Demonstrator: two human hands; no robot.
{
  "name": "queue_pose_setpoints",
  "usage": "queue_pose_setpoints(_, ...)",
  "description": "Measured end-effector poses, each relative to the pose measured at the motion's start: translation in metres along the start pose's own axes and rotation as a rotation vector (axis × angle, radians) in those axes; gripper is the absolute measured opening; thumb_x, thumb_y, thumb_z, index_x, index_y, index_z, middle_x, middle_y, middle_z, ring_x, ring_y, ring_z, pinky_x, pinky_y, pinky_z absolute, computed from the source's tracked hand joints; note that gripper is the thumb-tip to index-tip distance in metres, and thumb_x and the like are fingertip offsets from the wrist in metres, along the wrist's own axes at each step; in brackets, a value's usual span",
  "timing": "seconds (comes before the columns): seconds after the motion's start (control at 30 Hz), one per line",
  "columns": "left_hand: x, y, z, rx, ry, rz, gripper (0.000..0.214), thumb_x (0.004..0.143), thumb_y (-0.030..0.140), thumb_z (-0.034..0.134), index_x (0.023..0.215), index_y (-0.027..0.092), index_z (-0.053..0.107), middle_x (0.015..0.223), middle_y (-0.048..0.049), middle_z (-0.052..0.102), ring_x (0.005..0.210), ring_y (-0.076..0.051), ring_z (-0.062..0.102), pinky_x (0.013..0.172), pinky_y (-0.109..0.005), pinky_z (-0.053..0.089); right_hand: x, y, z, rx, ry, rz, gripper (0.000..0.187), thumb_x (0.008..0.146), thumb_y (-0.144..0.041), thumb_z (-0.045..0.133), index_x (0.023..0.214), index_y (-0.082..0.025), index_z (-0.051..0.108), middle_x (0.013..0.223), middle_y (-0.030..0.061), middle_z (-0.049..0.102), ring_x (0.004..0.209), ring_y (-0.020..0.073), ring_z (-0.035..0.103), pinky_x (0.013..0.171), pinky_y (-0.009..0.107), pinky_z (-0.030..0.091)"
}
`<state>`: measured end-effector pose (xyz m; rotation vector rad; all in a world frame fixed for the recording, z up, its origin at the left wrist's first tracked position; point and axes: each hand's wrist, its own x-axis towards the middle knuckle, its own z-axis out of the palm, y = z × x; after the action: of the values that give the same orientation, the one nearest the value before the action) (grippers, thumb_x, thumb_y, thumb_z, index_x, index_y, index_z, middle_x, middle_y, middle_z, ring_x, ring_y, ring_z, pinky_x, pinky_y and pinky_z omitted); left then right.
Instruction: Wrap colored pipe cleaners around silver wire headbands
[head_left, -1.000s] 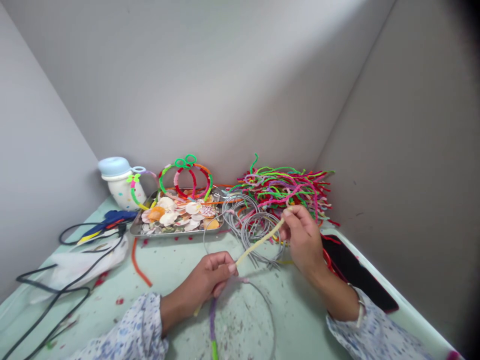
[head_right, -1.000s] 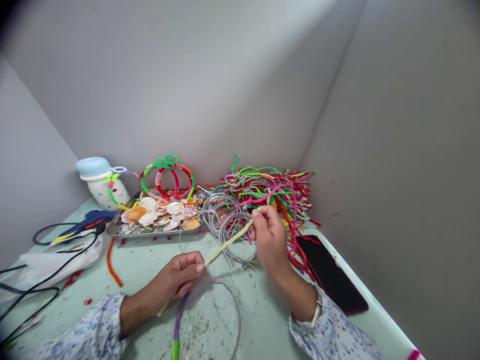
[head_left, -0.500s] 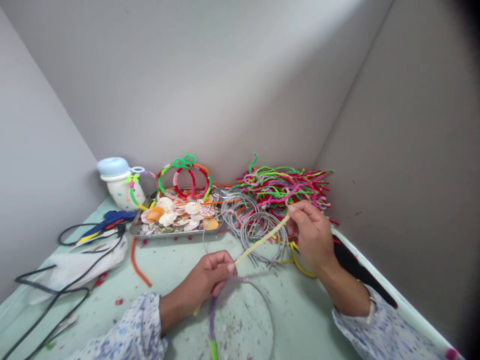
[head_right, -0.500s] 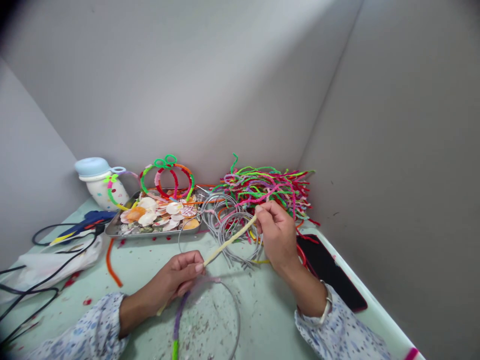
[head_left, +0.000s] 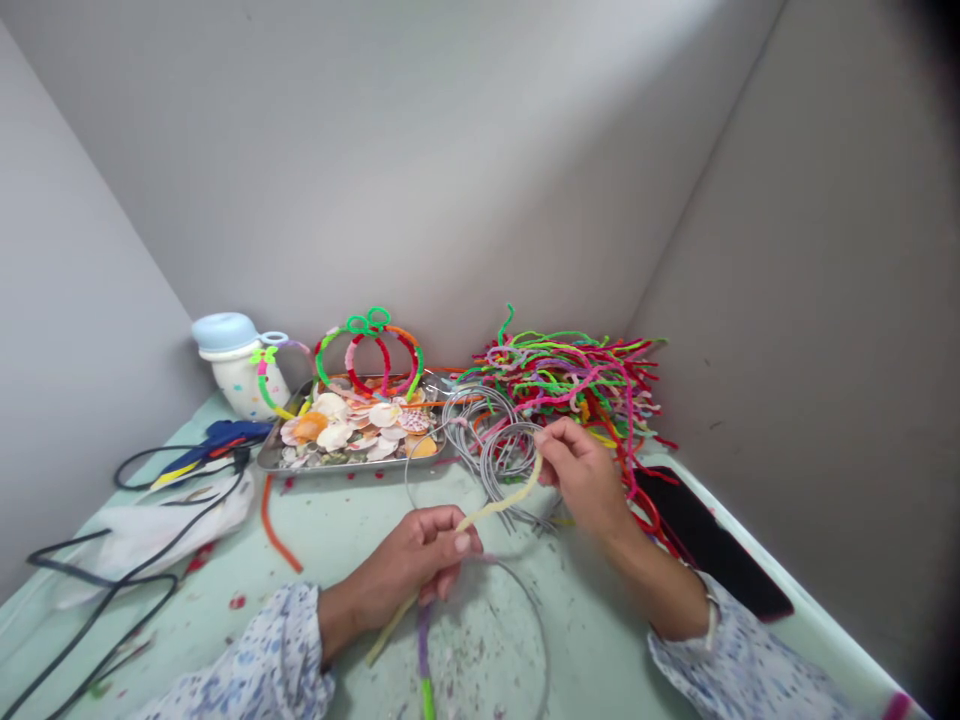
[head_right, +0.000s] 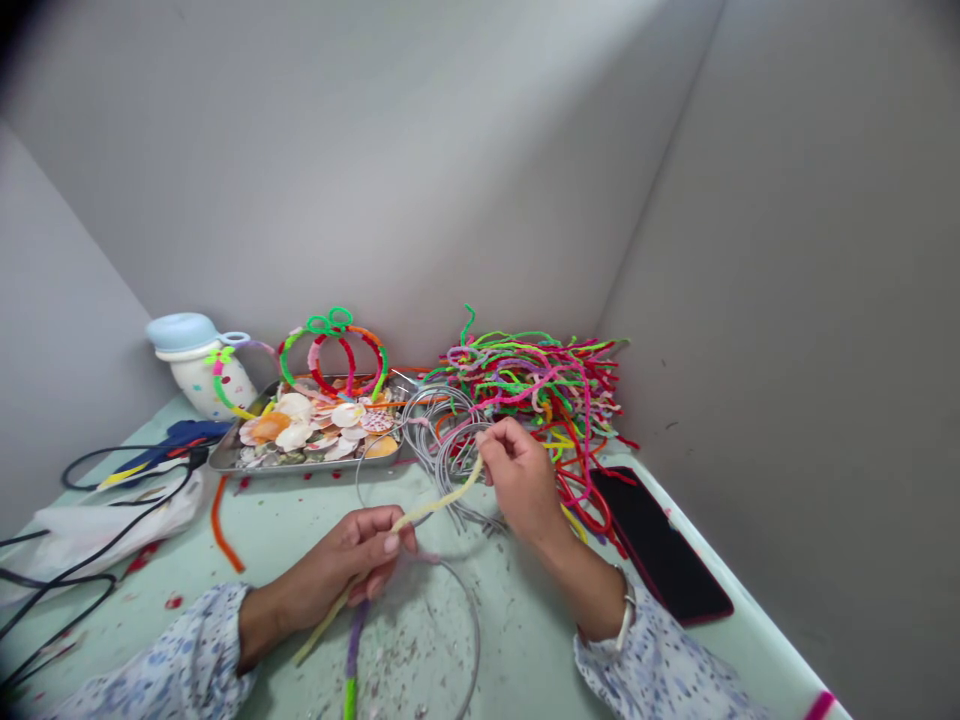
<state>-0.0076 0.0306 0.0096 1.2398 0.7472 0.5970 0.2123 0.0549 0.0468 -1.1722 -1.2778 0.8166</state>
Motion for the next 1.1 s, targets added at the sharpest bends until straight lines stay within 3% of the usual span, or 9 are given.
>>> queue_pose_setpoints(0.17,0.001,0.0,0.002,0.007,0.094,0.054,0.036,0.088,0.048,0.052,0.081,0.014,0.062,0.036,0.0103,0.033,0.035,-0.005,0.019,0.04,-0.017,0.017,0.006,0.005,-0.005,0.082,-0.006,0.048,0.023,0.082,-0.033,0.058,0.064,-0.021,0.052,0.049,-0.0056,0.046,0.045,0.0107,0.04,0.045,0.023,0.032)
queue_pose_setpoints(0.43,0.002,0.0,0.002,0.016,0.097,0.039,0.039,0.089,0.048,0.05,0.084,0.013,0.066,0.034,0.0095,0.033,0.035,-0.006,0.018,0.042,-0.019,0.017,0.007,-0.01,-0.007,0.399,0.033,0.222,0.013,0.071,-0.026,0.064,0.065,-0.019,0.054,0.052,-0.0055,0.05,0.043,0.0073,0.04,0.039,0.018,0.027)
queue_pose_setpoints(0.7,0.002,-0.001,0.003,0.072,0.068,0.058,0.038,0.09,0.046,0.05,0.084,0.013,0.068,0.034,0.0095,0.034,0.034,-0.005,0.02,0.041,-0.019,0.017,0.001,-0.005,0.002,0.683,0.12,0.27,0.016,0.068,-0.026,0.066,0.065,-0.019,0.053,0.052,-0.0051,0.053,0.042,0.006,0.042,0.036,0.015,0.027)
queue_pose_setpoints(0.93,0.003,-0.001,0.002,0.114,0.069,0.045,0.038,0.091,0.045,0.049,0.085,0.014,0.07,0.034,0.009,0.035,0.034,-0.006,0.022,0.042,-0.02,0.017,0.002,0.001,0.004,0.536,0.072,0.174,0.018,0.074,-0.03,0.064,0.063,-0.017,0.056,0.053,-0.0038,0.053,0.043,0.0066,0.044,0.037,0.017,0.028)
queue_pose_setpoints(1.1,0.002,0.0,0.003,0.12,0.086,0.038,0.038,0.09,0.045,0.049,0.085,0.014,0.07,0.034,0.0094,0.034,0.035,-0.006,0.02,0.042,-0.02,0.019,0.006,0.001,0.0,0.458,0.059,0.139,0.022,0.08,-0.039,0.061,0.075,-0.018,0.064,0.055,-0.003,0.055,0.044,0.0077,0.044,0.037,0.018,0.029)
